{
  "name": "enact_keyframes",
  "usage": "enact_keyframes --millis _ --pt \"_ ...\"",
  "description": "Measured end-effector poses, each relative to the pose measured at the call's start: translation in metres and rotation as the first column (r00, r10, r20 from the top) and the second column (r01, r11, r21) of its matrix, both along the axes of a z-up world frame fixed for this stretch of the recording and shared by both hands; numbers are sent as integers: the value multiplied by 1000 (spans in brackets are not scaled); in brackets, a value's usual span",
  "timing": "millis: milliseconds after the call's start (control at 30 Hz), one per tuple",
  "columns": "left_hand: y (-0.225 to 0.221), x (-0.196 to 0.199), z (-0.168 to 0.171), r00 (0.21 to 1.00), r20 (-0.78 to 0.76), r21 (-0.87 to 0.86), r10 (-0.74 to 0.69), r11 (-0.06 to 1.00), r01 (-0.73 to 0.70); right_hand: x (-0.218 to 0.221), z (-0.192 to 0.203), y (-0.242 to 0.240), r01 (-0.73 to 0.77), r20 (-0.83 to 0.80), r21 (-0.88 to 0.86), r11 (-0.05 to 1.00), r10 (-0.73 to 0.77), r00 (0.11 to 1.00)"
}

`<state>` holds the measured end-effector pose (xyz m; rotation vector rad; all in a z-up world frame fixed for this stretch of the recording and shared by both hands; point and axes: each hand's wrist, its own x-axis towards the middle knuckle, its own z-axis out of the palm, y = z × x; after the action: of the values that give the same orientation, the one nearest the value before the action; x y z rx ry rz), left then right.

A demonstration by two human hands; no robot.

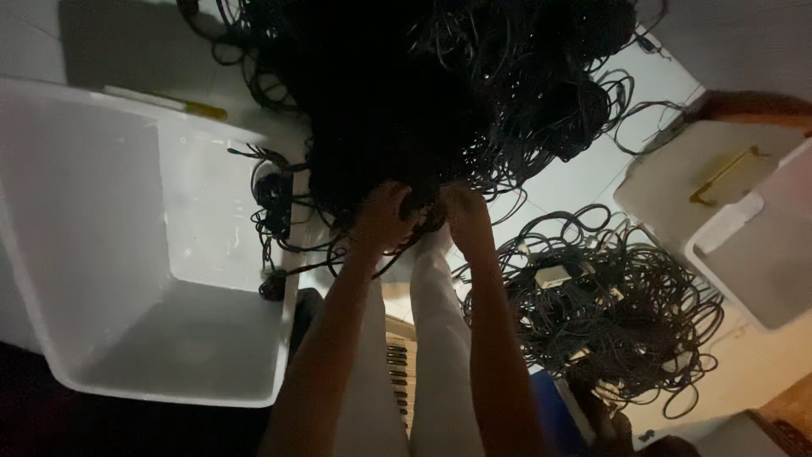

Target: The person sorts through a large pile of black cables on the floor, picking up individual cables and moving them between the pile and white plastic bins.

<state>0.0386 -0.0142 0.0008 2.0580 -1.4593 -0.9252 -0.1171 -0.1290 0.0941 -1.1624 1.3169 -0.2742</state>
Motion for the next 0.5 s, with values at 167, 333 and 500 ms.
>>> enact_keyframes --millis 167,333,500 --pt "-2 15 7 837 -338 -43 430 882 -470 -13 -23 1 -424 -391 -66 903 367 844" --pt "-29 45 42 964 96 -445 249 877 -183 -45 -114 53 -744 -503 -294 600 565 654" --pt "-62 51 48 844 487 -356 226 933 -45 -42 -177 95 -980 -751 -186 64 634 184"
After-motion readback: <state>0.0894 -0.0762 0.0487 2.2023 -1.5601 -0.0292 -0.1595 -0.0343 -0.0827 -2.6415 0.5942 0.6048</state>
